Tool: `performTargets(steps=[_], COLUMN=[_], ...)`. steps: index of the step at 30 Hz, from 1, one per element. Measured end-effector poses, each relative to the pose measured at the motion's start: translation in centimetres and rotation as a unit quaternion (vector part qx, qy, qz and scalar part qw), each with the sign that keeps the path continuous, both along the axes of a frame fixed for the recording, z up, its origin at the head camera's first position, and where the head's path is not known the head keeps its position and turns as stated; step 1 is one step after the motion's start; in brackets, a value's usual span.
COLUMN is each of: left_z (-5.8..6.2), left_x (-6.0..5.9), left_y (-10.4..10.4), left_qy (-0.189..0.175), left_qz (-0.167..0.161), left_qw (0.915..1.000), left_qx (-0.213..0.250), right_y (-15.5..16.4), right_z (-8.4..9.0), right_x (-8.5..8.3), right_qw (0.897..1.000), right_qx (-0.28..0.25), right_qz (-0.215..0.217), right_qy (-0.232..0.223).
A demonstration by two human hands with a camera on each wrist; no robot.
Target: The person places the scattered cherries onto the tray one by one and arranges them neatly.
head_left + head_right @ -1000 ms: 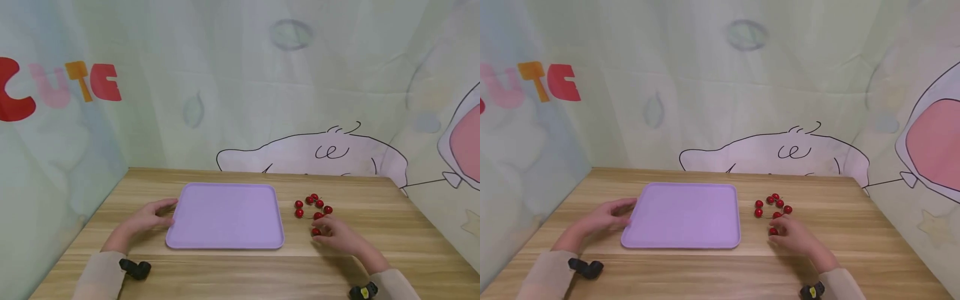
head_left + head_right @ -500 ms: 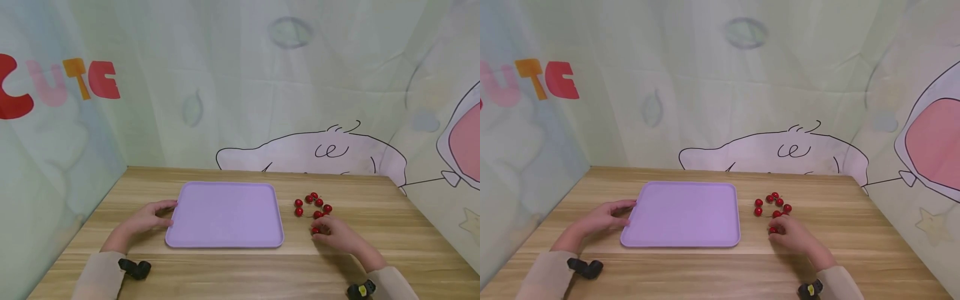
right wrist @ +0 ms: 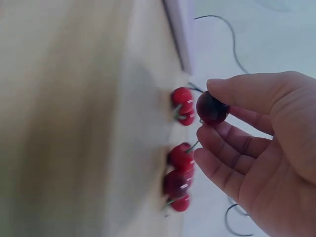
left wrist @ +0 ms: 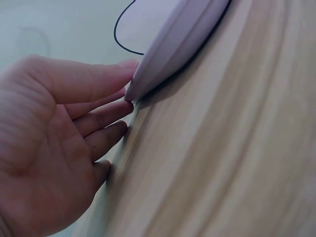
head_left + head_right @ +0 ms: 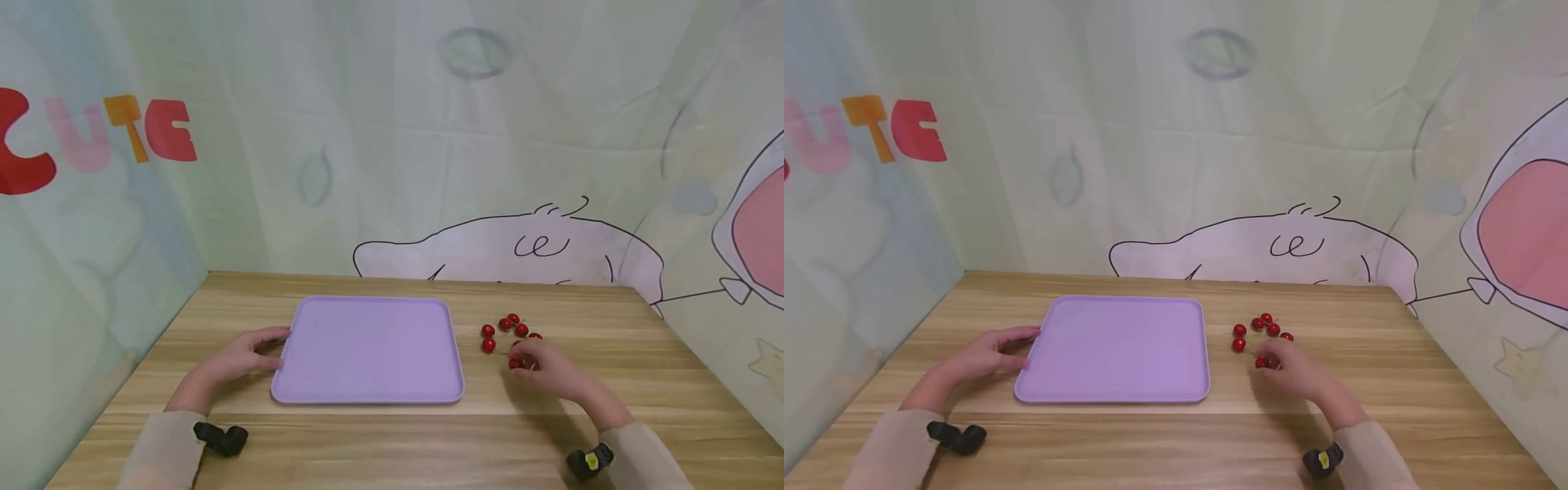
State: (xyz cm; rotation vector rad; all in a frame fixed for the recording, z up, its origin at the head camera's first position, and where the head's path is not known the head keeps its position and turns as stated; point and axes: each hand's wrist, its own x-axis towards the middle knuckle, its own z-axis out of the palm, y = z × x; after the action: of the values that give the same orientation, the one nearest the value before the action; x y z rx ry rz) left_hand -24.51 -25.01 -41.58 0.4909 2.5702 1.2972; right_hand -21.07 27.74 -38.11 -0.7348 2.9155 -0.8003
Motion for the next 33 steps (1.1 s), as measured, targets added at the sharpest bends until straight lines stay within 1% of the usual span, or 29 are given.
performTargets(steps=[6,11,16,19,23,27,33], left_z=[-0.1,-0.3,-0.4,-0.4,-0.5,-0.6,-0.7], left_x=[0.0,-0.1,-0.2,-0.1,0.0,0.1,0.1], left_y=[0.0,-0.1,-0.2,-0.2,-0.1,-0.1,-0.3], left_qy=[0.006,-0.004,-0.002,0.002,0.010,0.010,0.013], left_qz=[-0.002,0.003,0.006,0.006,-0.001,0.000,0.003], left_qw=[1.0000,0.9999,0.9999,0.9999,0.9998,0.9998,0.9997], left_qx=[0.002,0.010,0.014,0.016,0.019,0.020,0.021], right_y=[-1.5,-3.4,-5.8,-7.3,-9.4,-11.5,-14.8], right_z=[2.3,4.0,5.2,5.8,6.7,7.1,6.4], right_x=[-1.2,-2.5,-3.7,-4.3,-4.8,-5.4,-7.0], right_qw=[1.000,1.000,1.000,1.000,1.000,0.999,0.996], right_qx=[0.002,0.005,0.007,0.006,-0.002,-0.021,-0.058], right_qz=[-0.008,-0.002,0.002,0.013,0.024,0.036,0.058], right_qy=[0.005,0.006,0.003,0.003,0.005,0.005,0.019])
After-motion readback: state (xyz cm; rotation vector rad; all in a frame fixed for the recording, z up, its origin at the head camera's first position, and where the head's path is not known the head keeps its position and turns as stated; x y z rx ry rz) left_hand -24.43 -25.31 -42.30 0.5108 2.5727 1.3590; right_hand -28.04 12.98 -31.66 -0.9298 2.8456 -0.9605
